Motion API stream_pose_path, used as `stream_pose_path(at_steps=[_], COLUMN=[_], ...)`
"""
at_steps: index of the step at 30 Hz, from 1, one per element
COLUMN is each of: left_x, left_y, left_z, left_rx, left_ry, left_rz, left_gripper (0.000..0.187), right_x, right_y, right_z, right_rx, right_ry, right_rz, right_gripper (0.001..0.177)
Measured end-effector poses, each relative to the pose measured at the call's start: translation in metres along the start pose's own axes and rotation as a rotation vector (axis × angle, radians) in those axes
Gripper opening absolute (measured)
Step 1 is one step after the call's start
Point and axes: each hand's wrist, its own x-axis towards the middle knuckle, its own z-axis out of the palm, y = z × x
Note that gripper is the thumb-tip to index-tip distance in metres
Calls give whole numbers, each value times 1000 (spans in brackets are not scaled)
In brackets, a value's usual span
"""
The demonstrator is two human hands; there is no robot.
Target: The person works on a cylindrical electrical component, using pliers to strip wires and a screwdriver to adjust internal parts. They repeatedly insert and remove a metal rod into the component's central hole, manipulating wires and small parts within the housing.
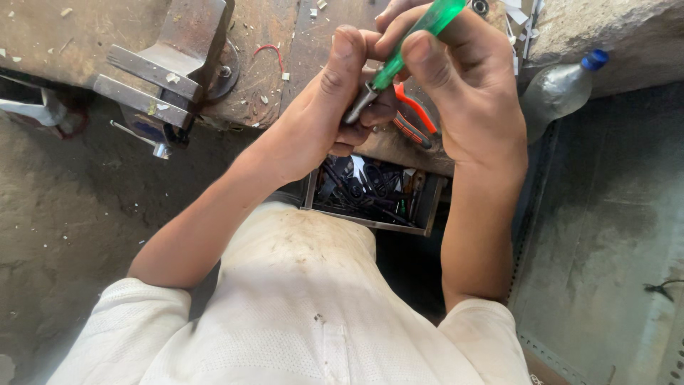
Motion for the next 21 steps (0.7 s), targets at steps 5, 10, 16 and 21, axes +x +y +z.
stream_pose_path(at_steps=[5, 10, 16, 21], left_x=[-6, -34, -81, -100], left_y=[-14, -37, -94, -132], left_z=[-12, -49, -69, -63], left_rx=[36, 13, 39, 178], left_ry=[53, 314, 440, 512], left_rz=[-19, 0, -207, -285], left_gripper=[52, 16, 13, 14], right_x=[-15, -69, -171, -250], right_y=[-4, -2, 87, 144], right_z=[-15, -37, -26, -7], right_rx=[86, -70, 60, 180], right_ry=[288, 247, 228, 597], right_rz=[-72, 177, 800, 999], right_gripper=[26, 26, 24, 21])
